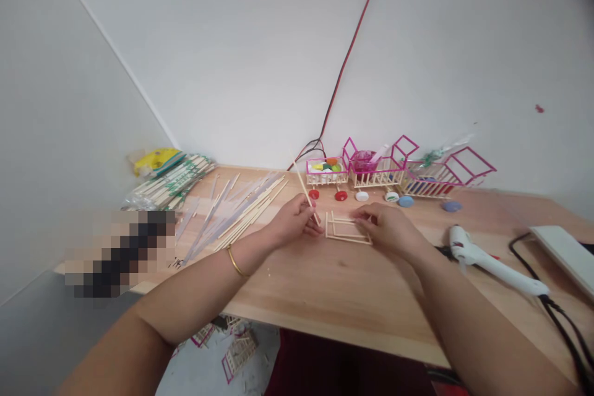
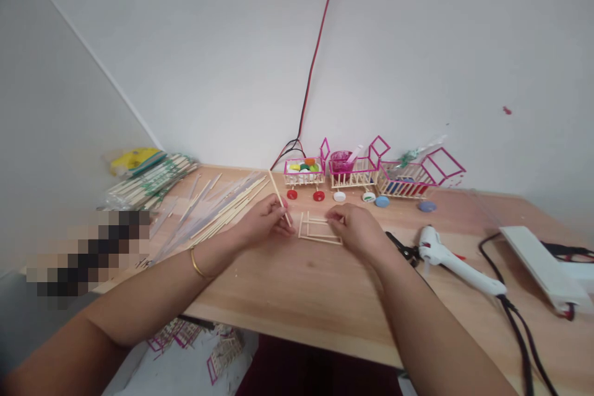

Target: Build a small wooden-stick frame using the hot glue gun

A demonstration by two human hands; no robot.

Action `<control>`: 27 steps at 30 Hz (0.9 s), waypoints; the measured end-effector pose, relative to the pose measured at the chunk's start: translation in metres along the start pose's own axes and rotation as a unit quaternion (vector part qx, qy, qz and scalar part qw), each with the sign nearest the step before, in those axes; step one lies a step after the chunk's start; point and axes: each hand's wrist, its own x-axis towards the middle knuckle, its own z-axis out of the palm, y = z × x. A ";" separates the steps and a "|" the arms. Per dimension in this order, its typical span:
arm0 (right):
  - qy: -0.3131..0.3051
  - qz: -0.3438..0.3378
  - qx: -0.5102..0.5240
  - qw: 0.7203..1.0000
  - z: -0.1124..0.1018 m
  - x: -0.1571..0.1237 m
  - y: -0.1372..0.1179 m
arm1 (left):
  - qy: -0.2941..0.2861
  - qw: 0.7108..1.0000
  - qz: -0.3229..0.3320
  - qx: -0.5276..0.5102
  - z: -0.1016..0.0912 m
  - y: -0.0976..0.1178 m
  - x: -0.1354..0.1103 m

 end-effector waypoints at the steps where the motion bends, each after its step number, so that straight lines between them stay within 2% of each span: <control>1: -0.012 0.000 -0.005 1.000 0.003 0.000 0.003 | -0.003 1.000 -0.002 0.007 -0.001 -0.001 0.001; 7: -0.030 -0.014 -0.040 0.999 0.013 0.000 0.001 | 0.000 0.999 -0.012 0.050 -0.001 -0.003 0.000; 11: -0.012 -0.033 -0.025 0.999 0.014 0.000 -0.003 | 0.010 0.997 -0.026 0.069 0.001 0.000 -0.002; 17: 0.044 -0.041 0.024 0.998 0.008 0.001 -0.006 | 0.059 0.996 -0.011 0.072 -0.003 -0.003 0.001; 27: 0.033 -0.069 0.035 0.996 -0.002 -0.001 -0.019 | 0.079 0.990 0.016 0.118 -0.006 -0.004 0.003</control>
